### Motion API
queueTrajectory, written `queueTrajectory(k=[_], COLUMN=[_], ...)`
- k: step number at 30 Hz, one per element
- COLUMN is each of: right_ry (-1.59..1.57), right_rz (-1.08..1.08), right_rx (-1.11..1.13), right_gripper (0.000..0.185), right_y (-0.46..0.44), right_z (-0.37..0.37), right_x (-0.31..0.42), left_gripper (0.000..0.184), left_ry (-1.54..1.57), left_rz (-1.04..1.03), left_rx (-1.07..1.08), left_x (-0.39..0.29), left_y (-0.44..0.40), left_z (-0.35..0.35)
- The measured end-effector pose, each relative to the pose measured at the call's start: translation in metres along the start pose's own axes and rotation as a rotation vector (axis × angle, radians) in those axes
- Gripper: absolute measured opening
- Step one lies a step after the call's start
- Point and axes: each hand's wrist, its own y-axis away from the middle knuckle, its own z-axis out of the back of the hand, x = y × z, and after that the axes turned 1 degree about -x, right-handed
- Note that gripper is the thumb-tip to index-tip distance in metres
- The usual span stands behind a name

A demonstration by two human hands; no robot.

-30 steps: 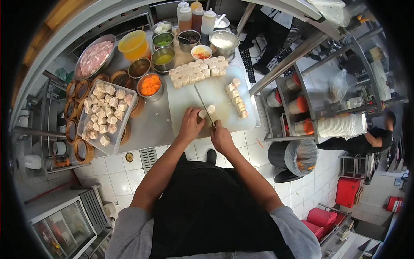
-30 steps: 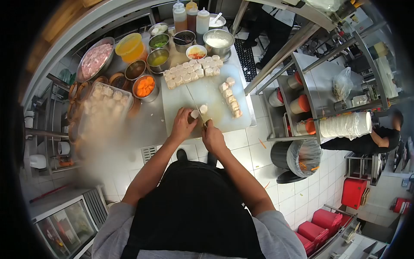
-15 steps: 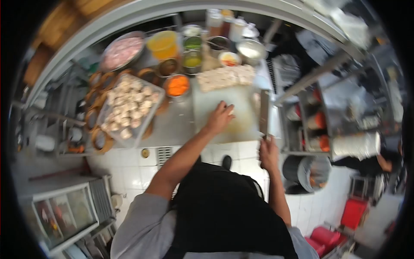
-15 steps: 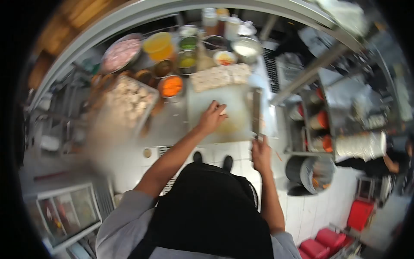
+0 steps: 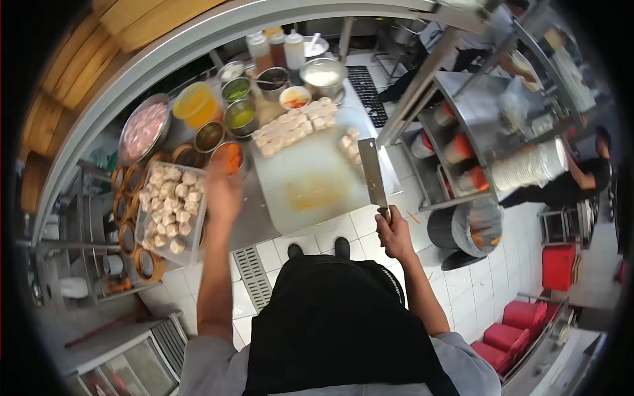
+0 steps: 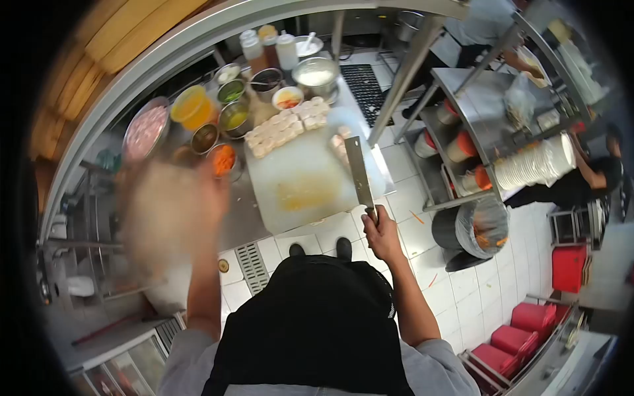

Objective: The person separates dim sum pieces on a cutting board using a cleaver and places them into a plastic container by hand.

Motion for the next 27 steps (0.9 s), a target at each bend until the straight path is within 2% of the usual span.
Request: queueTrajectory(k=[1,3,4,5,6,8,9,11,14,17,19,20,23,26,27], right_ry=[0.005,-0.013,0.026,0.103,0.104,0.047,0.058,0.070,0.037,0.059,0.009,0.046,0.138,0.197,0.220], right_rz=[0.014,0.005,-0.027,0.013,0.015,0.024,-0.059,-0.014,-0.016,-0.072,-0.074,-0.048,0.000,0.079,0.153], right_rx=[-0.018,-0.062,-0.049,-0.083,-0.083,-0.104,-0.080,-0.102,-0.116,-0.071,-0.041,-0.012,0.065,0.119,0.094], right_gripper=[0.025,0.028,0.030,0.032,0.033,0.035,0.033,0.032,0.033,0.035,0.036,0.036,0.034,0.032,0.032], right_y=[0.002,0.009,0.009,0.022,0.026,0.034,0.038,0.058,0.067,0.066,0.059,0.054,0.036,0.021,0.013], right_z=[0.002,0.006,0.010,0.018,0.020,0.018,0.022,0.031,0.029,0.032,0.027,0.025,0.017,0.000,-0.009], right_x=[-0.001,0.001,-0.010,-0.012,-0.016,-0.014,-0.006,-0.025,-0.041,-0.045,-0.042,-0.042,-0.018,0.012,0.016], left_gripper=[0.054,0.055,0.054,0.054,0.054,0.050,0.048,0.041,0.037,0.044,0.046,0.047,0.049,0.052,0.053], left_ry=[0.122,0.365,0.275,0.264,0.186,0.125,0.076,-0.091,-0.070,0.128,0.355,0.475,0.339,0.270,0.253], left_rz=[-0.057,-0.402,-0.508,-0.693,-0.816,-0.873,-0.890,-0.867,-0.783,-0.523,-0.297,-0.178,-0.283,-0.404,-0.354], left_rx=[0.089,0.231,0.241,0.251,0.240,0.342,0.394,0.615,0.836,1.035,1.091,1.101,0.653,0.402,0.372], left_x=[-0.027,-0.082,-0.094,-0.146,-0.158,-0.156,-0.155,-0.176,-0.174,-0.131,-0.094,-0.078,-0.084,-0.088,-0.088], left_y=[0.002,-0.013,-0.017,-0.028,-0.031,-0.038,-0.044,-0.049,-0.060,-0.058,-0.056,-0.050,-0.023,0.015,0.025], left_z=[-0.041,-0.107,-0.131,-0.177,-0.199,-0.244,-0.258,-0.230,-0.197,-0.187,-0.188,-0.184,-0.150,-0.148,-0.152])
